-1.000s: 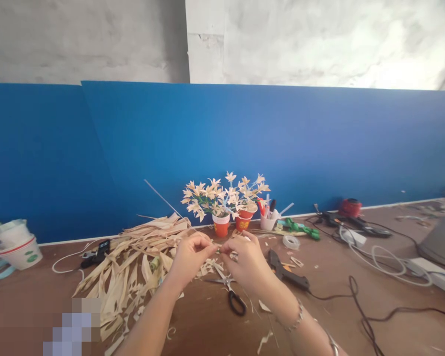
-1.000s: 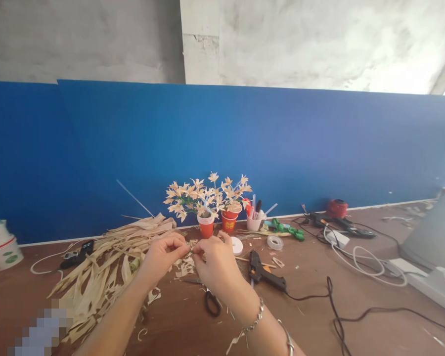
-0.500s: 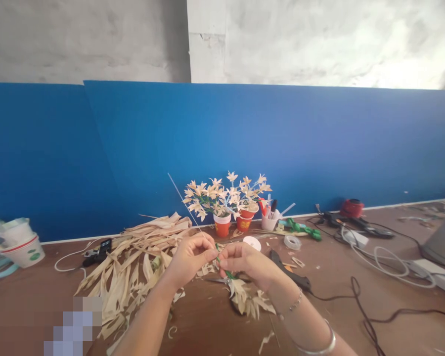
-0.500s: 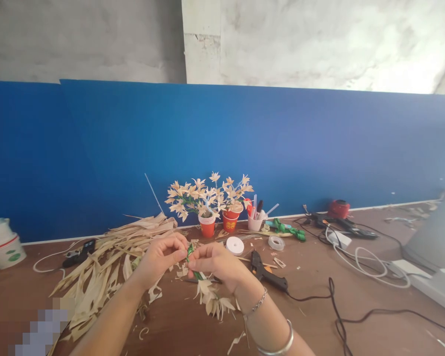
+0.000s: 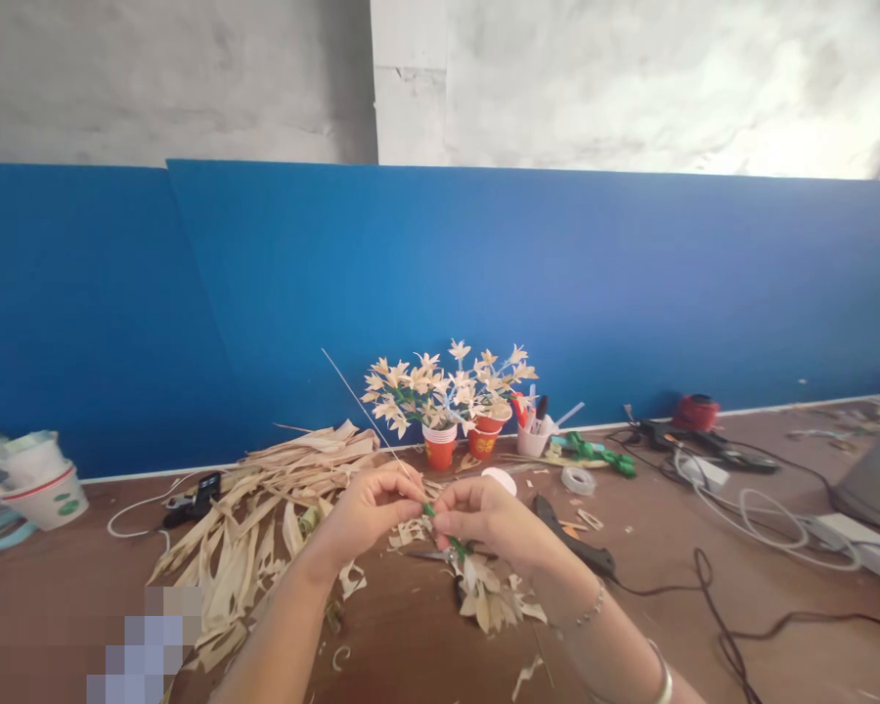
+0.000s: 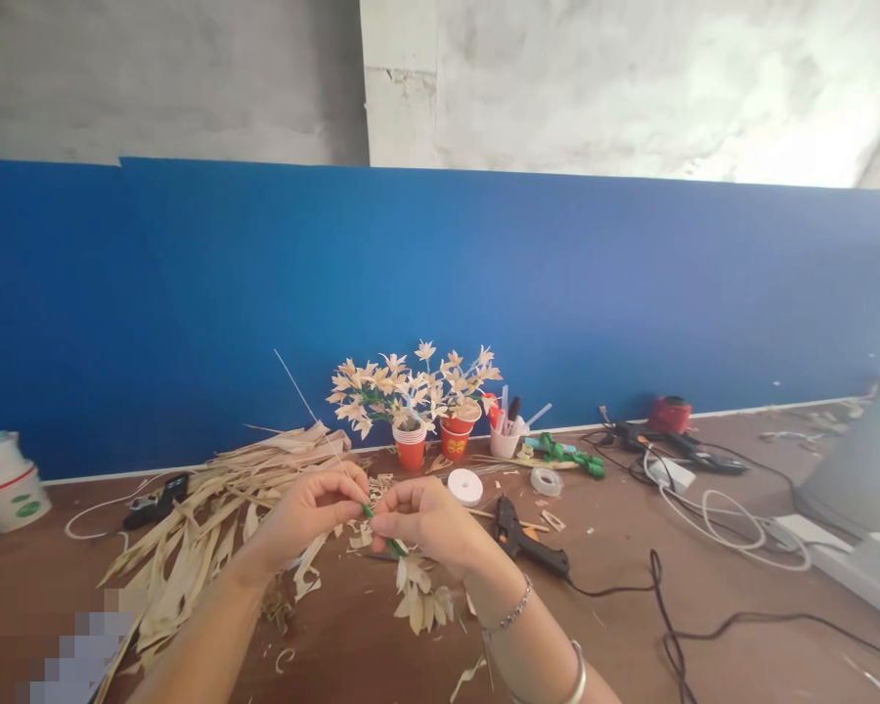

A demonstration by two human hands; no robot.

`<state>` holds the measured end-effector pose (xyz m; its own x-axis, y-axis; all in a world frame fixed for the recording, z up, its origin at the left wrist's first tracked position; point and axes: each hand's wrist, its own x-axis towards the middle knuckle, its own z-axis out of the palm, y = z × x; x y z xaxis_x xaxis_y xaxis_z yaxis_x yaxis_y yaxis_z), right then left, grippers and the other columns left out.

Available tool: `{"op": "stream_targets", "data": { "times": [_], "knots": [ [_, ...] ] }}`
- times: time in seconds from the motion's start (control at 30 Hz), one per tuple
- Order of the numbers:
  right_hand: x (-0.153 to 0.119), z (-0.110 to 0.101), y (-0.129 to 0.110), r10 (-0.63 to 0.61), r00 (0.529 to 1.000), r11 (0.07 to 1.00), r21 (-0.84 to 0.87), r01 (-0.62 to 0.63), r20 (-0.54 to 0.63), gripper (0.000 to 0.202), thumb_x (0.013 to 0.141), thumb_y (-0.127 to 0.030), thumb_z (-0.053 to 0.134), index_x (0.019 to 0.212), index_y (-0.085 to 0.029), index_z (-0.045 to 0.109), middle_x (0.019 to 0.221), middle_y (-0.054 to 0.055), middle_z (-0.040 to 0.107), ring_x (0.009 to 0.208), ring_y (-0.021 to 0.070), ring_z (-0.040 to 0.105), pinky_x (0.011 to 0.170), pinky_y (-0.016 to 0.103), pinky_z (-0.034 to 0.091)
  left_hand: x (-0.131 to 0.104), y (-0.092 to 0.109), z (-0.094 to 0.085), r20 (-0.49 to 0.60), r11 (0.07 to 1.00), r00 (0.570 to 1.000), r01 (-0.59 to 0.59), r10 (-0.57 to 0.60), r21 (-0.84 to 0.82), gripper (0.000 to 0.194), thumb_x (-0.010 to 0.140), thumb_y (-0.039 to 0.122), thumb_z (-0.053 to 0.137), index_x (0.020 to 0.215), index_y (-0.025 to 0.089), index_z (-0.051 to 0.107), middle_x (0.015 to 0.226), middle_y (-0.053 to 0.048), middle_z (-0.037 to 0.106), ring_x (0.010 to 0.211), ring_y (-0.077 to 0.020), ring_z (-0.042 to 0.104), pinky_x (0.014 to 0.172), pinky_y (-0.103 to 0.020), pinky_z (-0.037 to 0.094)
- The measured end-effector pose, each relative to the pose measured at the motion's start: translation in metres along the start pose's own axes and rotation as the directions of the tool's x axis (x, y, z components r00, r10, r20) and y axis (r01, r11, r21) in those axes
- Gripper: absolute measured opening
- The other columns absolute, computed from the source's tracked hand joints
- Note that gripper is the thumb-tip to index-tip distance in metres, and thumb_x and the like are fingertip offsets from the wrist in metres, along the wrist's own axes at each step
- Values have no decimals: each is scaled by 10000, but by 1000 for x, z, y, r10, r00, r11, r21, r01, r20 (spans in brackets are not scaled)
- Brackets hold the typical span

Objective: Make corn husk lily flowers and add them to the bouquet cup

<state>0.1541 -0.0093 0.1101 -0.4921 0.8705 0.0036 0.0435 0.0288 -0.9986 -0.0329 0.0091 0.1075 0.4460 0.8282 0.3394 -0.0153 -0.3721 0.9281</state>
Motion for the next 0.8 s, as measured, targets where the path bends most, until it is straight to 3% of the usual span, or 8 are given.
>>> {"op": "stream_targets", "data": {
  "times": [0.2, 0.3, 0.47, 0.63, 0.73, 0.8],
  "knots": [
    [6, -1, 9, -55, 998, 983, 174, 51, 17, 264, 676, -355, 724, 721, -126, 598, 610, 27, 642, 522, 84, 473, 528, 219, 322, 2, -1, 5, -123, 992, 985, -124, 121, -16, 103, 721, 171, 647, 679, 175, 553, 796, -20, 530, 760, -146, 522, 685, -267, 432],
    [7, 2, 8, -71, 997, 980, 186, 69, 1, 272, 678, -365, 721, 717, -125, 597, 605, 25, 638, 522, 86, 479, 524, 220, 323, 1, 0, 7, -145, 966, 961, -217, 237, 141, 93, 746, 142, 588, 663, 175, 560, 837, -39, 532, 816, -166, 530, 716, -278, 430],
    [5, 8, 2, -109, 988, 985, 121, 122, -109, 280, 674, -398, 712, 691, -146, 593, 610, 14, 643, 547, 100, 511, 549, 231, 358, -5, 8, 5, -147, 906, 940, -243, 309, 347, 169, 783, 118, 479, 742, 187, 628, 920, -58, 518, 882, -185, 526, 798, -308, 423],
    [7, 16, 3, -227, 934, 971, -136, 196, -275, 254, 696, -405, 672, 653, -163, 611, 618, 13, 634, 578, 126, 524, 585, 261, 404, -5, 7, 12, -206, 912, 930, -224, 306, 344, 91, 775, 185, 559, 759, 197, 648, 952, -62, 506, 957, -209, 501, 859, -330, 409],
    [9, 20, 6, -403, 844, 872, -430, 236, -355, 175, 744, -321, 634, 632, -186, 623, 655, 11, 646, 666, 154, 559, 776, 330, 409, 0, 4, 19, -263, 953, 933, -181, 245, 244, 63, 744, 217, 617, 700, 185, 649, 924, -57, 496, 918, -198, 509, 834, -319, 424],
    [9, 20, 7, -493, 806, 781, -575, 245, -326, 143, 765, -262, 613, 636, -202, 627, 666, 0, 658, 692, 158, 576, 920, 384, 330, 3, 1, 21, -294, 974, 936, -148, 193, 171, 97, 737, 227, 625, 658, 177, 650, 923, -56, 492, 914, -192, 511, 842, -318, 422]
  ]
}}
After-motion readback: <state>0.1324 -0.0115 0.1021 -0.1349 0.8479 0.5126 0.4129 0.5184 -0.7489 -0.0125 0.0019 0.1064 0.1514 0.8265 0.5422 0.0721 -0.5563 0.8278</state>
